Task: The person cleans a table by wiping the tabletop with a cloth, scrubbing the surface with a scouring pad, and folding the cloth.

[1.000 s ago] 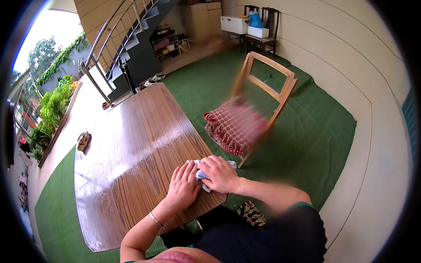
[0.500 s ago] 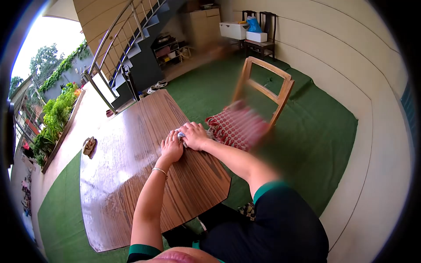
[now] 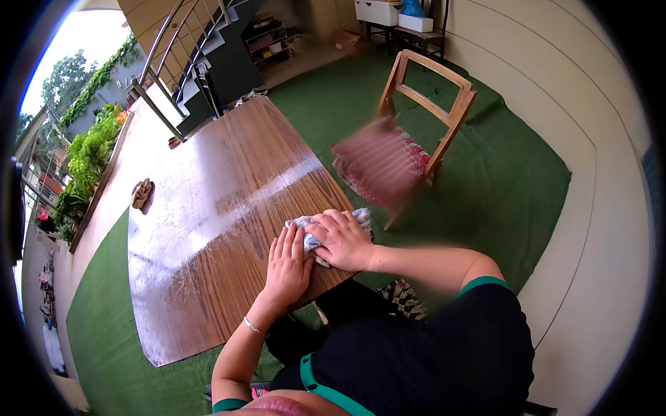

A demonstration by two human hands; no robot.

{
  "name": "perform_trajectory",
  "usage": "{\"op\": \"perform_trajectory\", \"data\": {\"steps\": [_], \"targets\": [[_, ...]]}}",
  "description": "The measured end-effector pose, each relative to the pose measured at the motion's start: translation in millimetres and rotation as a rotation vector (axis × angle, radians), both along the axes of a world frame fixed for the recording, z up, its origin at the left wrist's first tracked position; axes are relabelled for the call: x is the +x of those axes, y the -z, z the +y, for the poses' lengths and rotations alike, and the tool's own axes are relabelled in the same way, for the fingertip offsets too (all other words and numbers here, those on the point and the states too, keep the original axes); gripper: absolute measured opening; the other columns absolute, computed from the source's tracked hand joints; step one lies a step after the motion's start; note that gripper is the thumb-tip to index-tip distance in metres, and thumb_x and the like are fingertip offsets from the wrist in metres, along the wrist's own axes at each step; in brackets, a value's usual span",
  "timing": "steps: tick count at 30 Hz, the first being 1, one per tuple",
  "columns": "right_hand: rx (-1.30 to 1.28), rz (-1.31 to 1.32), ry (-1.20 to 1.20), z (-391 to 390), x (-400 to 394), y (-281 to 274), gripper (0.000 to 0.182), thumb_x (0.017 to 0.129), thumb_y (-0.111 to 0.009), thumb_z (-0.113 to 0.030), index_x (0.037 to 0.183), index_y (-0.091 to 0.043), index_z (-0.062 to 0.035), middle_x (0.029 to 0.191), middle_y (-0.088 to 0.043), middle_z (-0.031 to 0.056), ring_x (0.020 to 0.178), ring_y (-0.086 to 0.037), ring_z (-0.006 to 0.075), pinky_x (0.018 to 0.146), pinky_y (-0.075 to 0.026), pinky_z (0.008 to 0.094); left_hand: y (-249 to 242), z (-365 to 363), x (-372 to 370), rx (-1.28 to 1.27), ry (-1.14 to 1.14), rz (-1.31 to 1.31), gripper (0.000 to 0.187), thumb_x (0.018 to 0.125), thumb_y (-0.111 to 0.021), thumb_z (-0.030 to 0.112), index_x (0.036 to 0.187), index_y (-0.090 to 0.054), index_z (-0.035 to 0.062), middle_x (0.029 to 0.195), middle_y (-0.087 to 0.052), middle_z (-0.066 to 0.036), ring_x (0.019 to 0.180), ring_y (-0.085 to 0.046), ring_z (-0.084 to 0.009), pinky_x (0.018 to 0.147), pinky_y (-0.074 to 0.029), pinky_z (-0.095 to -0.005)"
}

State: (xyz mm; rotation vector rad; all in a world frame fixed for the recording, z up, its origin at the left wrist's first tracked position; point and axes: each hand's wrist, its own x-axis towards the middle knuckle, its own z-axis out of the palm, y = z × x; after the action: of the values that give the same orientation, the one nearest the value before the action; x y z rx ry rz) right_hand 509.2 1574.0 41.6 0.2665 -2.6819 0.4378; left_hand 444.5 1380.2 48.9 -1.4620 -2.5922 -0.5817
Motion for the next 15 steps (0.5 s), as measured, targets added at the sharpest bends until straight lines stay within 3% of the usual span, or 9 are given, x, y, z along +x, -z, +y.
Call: {"op": "perform_trajectory", "data": {"steps": [5,9,15], "targets": [[0.037,-0.045,-0.064,-20,42,-8,0.052,0.085,-0.069,-0.036,0.128,-0.055,-0.0128,0.134,-0.051,0.0084,0.128,-0.043,0.0291,0.106,-0.033,0.0455,-7,-29,35,-0.035,0.078,-0.076,0.073,0.09,-0.063,0.024,0.15,-0.031,-0.003,0.156,-0.031,-0.027,0.146,-0.029,-0.0418,0.118,-0.023,-0.0556],[-0.007,-0.073,-0.122,-14,17,-11,0.051,0.082,-0.072,-0.03,0.126,-0.055,-0.0113,0.131,-0.051,0.0104,0.124,-0.045,0.0305,0.103,-0.036,0.0458,-13,-27,15,-0.123,0.1,-0.008,0.073,0.089,-0.066,0.028,0.148,-0.036,-0.0026,0.155,-0.035,-0.024,0.145,-0.034,-0.0385,0.116,-0.025,-0.0584],[-0.012,0.002,-0.078,-16,-60,3,0.044,0.084,-0.07,-0.03,0.122,-0.058,-0.0125,0.125,-0.054,0.0074,0.12,-0.047,0.0264,0.099,-0.037,0.0448,-1,-18,-54,-0.103,-0.022,0.024,0.064,0.095,-0.058,0.029,0.148,-0.036,0.0006,0.156,-0.036,-0.02,0.146,-0.032,-0.0353,0.116,-0.021,-0.0605]]}}
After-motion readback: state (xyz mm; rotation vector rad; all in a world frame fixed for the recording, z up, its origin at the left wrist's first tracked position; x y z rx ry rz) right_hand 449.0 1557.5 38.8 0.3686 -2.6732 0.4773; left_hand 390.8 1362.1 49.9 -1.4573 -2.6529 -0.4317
